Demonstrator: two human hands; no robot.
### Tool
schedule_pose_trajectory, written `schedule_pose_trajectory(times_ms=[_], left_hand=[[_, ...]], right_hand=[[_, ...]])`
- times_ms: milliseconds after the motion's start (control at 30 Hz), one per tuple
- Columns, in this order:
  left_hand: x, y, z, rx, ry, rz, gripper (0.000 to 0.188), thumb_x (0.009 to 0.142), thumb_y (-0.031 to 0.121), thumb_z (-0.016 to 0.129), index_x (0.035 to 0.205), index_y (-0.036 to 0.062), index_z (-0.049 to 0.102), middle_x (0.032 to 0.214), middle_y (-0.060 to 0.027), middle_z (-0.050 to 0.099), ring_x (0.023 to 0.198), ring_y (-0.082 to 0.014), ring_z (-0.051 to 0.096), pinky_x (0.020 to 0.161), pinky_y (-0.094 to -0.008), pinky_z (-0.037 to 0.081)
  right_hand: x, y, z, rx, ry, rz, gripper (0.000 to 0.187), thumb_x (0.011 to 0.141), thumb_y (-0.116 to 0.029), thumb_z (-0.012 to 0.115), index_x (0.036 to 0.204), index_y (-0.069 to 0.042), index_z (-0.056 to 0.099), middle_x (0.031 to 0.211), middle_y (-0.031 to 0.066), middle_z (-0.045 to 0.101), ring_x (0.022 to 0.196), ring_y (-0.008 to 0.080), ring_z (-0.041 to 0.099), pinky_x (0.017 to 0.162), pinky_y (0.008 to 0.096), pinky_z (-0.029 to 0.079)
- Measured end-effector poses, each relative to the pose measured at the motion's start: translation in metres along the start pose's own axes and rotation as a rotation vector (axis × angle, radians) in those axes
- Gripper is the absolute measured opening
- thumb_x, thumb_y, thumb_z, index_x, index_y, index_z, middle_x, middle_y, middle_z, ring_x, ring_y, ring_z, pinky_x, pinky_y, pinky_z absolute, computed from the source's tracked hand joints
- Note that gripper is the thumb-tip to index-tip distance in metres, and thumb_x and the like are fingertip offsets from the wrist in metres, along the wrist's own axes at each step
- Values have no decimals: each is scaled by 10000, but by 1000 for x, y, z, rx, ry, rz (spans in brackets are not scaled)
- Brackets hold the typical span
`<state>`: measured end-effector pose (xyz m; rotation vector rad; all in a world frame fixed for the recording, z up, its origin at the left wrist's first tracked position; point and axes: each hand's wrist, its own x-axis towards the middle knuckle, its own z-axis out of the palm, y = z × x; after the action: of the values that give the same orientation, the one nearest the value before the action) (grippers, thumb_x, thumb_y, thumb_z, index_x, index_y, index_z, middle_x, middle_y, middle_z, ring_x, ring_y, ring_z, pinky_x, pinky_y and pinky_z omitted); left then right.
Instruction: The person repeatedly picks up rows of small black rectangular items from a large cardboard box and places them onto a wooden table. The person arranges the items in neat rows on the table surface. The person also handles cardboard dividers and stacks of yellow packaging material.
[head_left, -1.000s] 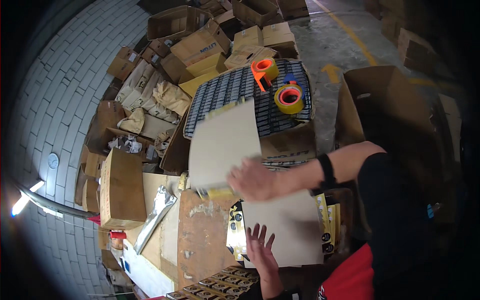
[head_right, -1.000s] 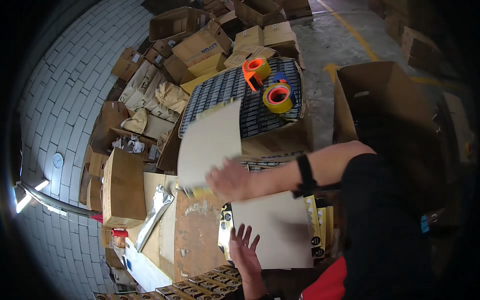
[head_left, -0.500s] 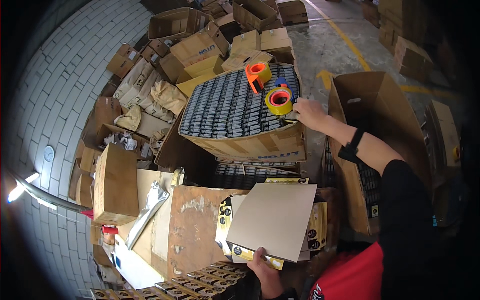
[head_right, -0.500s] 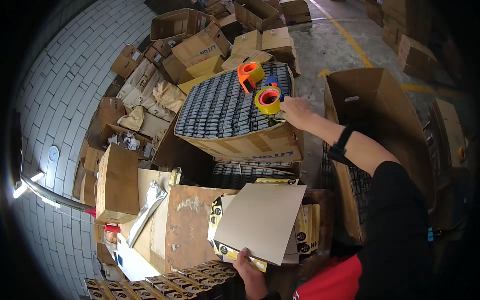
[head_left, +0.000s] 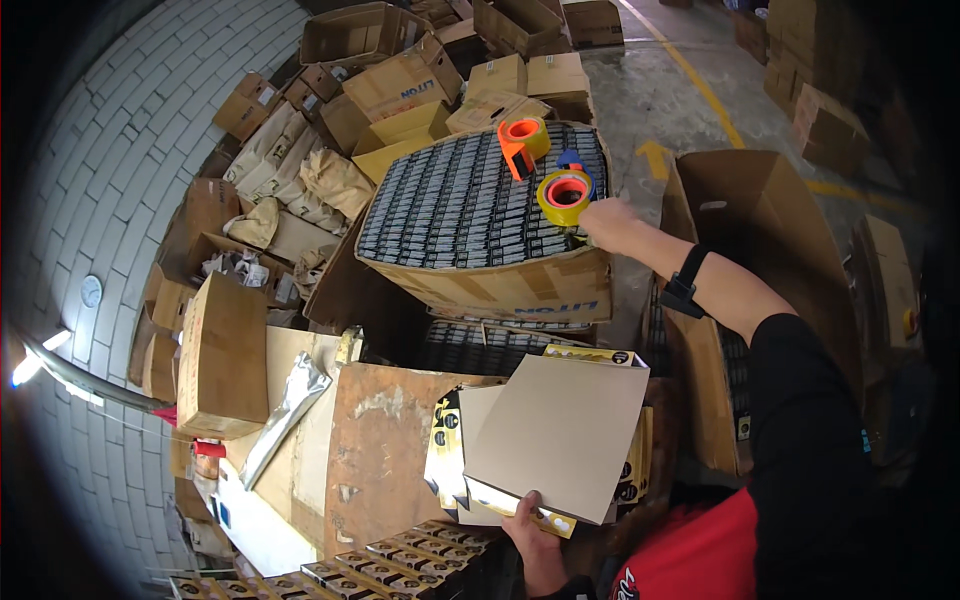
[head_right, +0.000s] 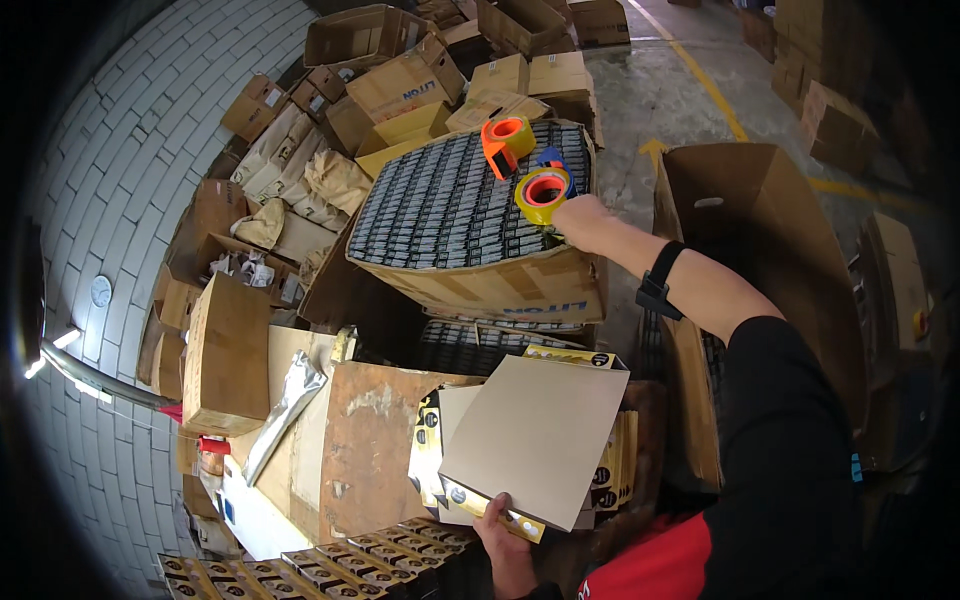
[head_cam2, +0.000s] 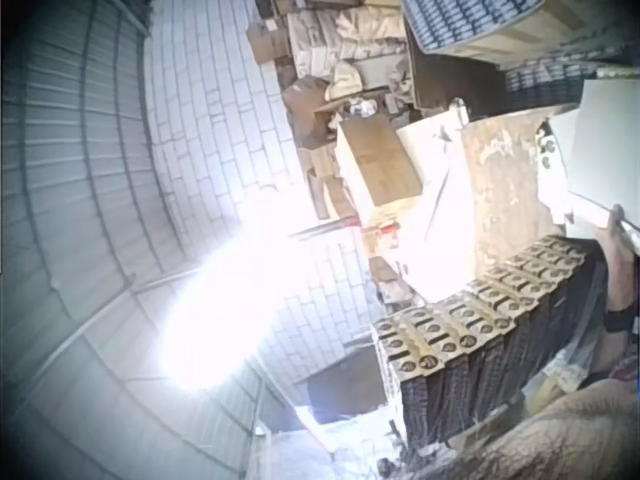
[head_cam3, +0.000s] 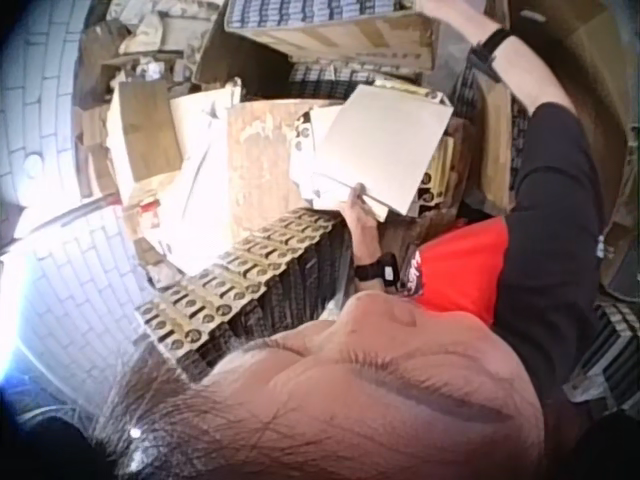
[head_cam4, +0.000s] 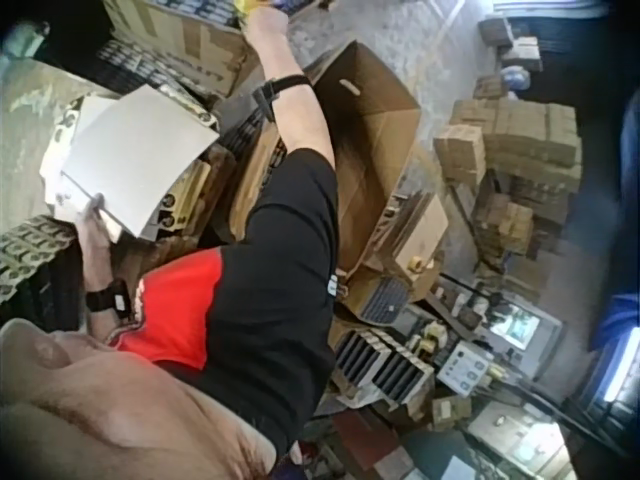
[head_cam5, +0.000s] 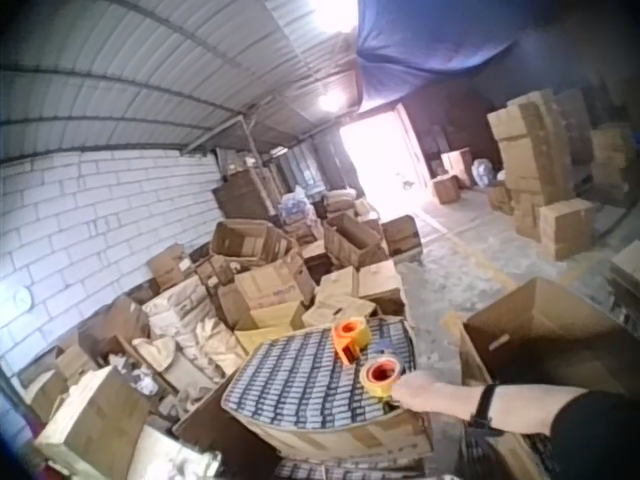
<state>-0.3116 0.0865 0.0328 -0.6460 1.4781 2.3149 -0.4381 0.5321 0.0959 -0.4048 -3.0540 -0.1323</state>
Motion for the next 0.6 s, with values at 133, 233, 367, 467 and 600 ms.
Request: schedule_pose_trajectory(times_ms=[133, 233, 367, 467, 600], left_hand=[[-1, -2, 3, -12, -28, -7, 352, 691, -58, 547, 1041, -40, 512, 897, -87, 551, 807, -183, 561, 738, -306, 484], [2, -7, -5, 47, -18, -30, 372, 691, -64, 541, 1061, -39, 506, 914, -94, 557, 819, -193, 565, 744, -313, 485], [1, -10, -6, 64, -15, -60, 379, 688, -64, 538, 1064, -36, 504, 925, -91, 562, 831, -199, 568, 749, -313, 482], [0, -9, -4, 110, 0, -60, 379, 682, -63, 538, 1058, -34, 504, 915, -82, 561, 831, -197, 568, 747, -314, 480], [0, -9, -2, 89, 6, -64, 374, 676, -47, 550, 1047, -29, 508, 892, -74, 557, 810, -188, 561, 743, -311, 477]], right_hand=[[8, -5, -6, 47, -34, 40, 94, 623, -54, 607, 699, -12, 644, 739, 182, 637, 730, 328, 643, 617, 410, 514], [16, 8, 0, 137, -82, 127, 134, 602, -108, 621, 687, -7, 636, 725, 179, 633, 720, 320, 641, 617, 403, 513], [22, 14, -10, 212, -106, 119, 162, 586, -150, 637, 658, -5, 625, 686, 175, 623, 703, 320, 636, 612, 404, 506], [24, 17, -19, 264, -104, 105, 158, 586, -157, 644, 635, -9, 619, 665, 175, 616, 691, 320, 633, 613, 404, 502], [24, 18, -22, 358, -67, 126, 149, 590, -157, 650, 637, -18, 622, 671, 170, 621, 688, 315, 631, 623, 398, 501]])
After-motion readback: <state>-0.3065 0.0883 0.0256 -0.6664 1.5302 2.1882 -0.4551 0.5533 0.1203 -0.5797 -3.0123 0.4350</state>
